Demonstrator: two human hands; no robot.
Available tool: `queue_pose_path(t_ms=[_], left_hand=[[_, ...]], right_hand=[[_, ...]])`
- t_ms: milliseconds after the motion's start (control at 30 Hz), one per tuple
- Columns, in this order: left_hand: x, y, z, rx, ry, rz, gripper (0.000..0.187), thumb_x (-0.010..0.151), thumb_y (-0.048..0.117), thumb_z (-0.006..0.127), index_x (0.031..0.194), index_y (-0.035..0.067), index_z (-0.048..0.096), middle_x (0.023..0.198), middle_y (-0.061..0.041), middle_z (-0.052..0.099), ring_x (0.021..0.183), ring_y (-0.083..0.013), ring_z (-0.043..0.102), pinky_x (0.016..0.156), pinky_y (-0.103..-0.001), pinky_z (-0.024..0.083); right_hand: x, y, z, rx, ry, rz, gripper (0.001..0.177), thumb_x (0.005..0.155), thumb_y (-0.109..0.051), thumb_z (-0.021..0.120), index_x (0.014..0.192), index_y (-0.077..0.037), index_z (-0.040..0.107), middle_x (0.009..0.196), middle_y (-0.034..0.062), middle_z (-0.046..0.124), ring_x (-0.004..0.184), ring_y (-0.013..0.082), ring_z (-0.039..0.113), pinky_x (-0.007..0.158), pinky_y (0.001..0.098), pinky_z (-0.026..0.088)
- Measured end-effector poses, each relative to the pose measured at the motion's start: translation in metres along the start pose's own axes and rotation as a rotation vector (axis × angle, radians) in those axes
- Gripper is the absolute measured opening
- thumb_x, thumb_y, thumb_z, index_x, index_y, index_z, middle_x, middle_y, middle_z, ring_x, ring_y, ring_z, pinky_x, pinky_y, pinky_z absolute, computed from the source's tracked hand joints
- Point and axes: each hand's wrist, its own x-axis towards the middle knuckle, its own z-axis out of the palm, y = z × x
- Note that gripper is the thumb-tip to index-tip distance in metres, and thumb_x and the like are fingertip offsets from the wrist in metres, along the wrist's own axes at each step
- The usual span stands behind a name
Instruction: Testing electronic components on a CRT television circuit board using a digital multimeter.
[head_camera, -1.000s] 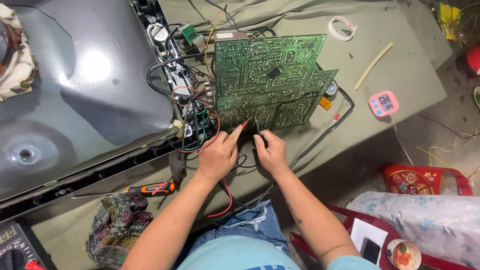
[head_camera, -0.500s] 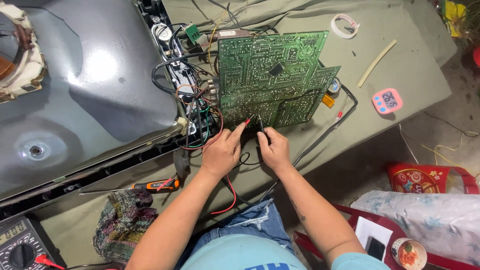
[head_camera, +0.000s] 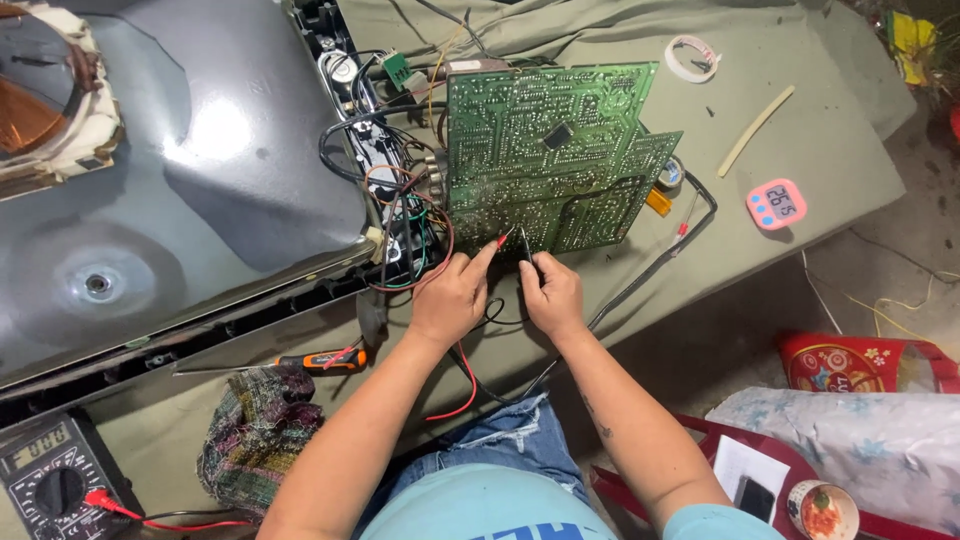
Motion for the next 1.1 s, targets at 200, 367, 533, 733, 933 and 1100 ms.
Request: queue_pose_path(t_ms=[200,367,533,733,933,1100], left_hand=[[-0.003,-0.001,0.004,-0.018,-0.012,0.001,0.049,0.092,0.025,0.055,0.140,0.030,0.060,0.079,-0.001,0.051,0.065,-0.0223,0.061,0.056,-0.035,0.053],[-0.001,-0.001,0.002,-0.026,-0.023,-0.005,0.048,0.091,0.025,0.055,0.139,0.030,0.061,0.079,-0.001,0.051,0.066,-0.0225,0.061,0.056,-0.035,0.053],[-0.004,0.000,0.006,0.002,-0.038,-0.035,0.048,0.093,0.026,0.053,0.140,0.032,0.060,0.081,0.001,0.052,0.067,-0.0191,0.061,0.057,-0.031,0.053],[0.000,0.004,-0.002,-0.037,-0.052,-0.045,0.045,0.096,0.022,0.051,0.140,0.030,0.060,0.081,0.001,0.053,0.068,-0.0194,0.061,0.057,-0.031,0.054],[0.000,0.006,-0.005,-0.003,-0.052,-0.049,0.043,0.097,0.024,0.051,0.139,0.031,0.060,0.082,0.002,0.053,0.071,-0.0172,0.063,0.060,-0.028,0.054],[-0.001,0.005,-0.005,-0.049,-0.055,-0.054,0.041,0.098,0.022,0.051,0.137,0.028,0.062,0.082,0.001,0.054,0.072,-0.0192,0.064,0.059,-0.030,0.055]], right_hand=[[-0.001,-0.003,-0.002,0.012,0.004,0.035,0.026,0.102,-0.030,0.062,0.081,-0.015,0.067,0.060,0.0133,0.058,0.057,0.0348,0.061,0.056,0.0398,0.049],[-0.003,-0.005,-0.001,-0.027,-0.005,0.046,0.025,0.101,-0.030,0.064,0.080,-0.016,0.067,0.060,0.0136,0.059,0.060,0.0364,0.063,0.056,0.0410,0.050],[-0.005,-0.003,-0.001,-0.003,0.020,0.007,0.023,0.099,-0.028,0.066,0.078,-0.017,0.067,0.061,0.0117,0.058,0.061,0.0333,0.064,0.056,0.0367,0.050],[-0.007,-0.013,-0.004,-0.107,0.024,-0.006,0.025,0.096,-0.030,0.068,0.076,-0.016,0.065,0.060,0.0122,0.058,0.062,0.0344,0.065,0.056,0.0383,0.051],[-0.008,-0.016,-0.003,-0.186,0.011,-0.010,0.025,0.095,-0.033,0.068,0.076,-0.016,0.064,0.061,0.0125,0.059,0.066,0.0348,0.067,0.058,0.0391,0.053],[-0.009,-0.015,-0.002,-0.178,0.008,0.003,0.025,0.095,-0.033,0.067,0.077,-0.016,0.063,0.063,0.0132,0.059,0.068,0.0360,0.068,0.059,0.0406,0.053]])
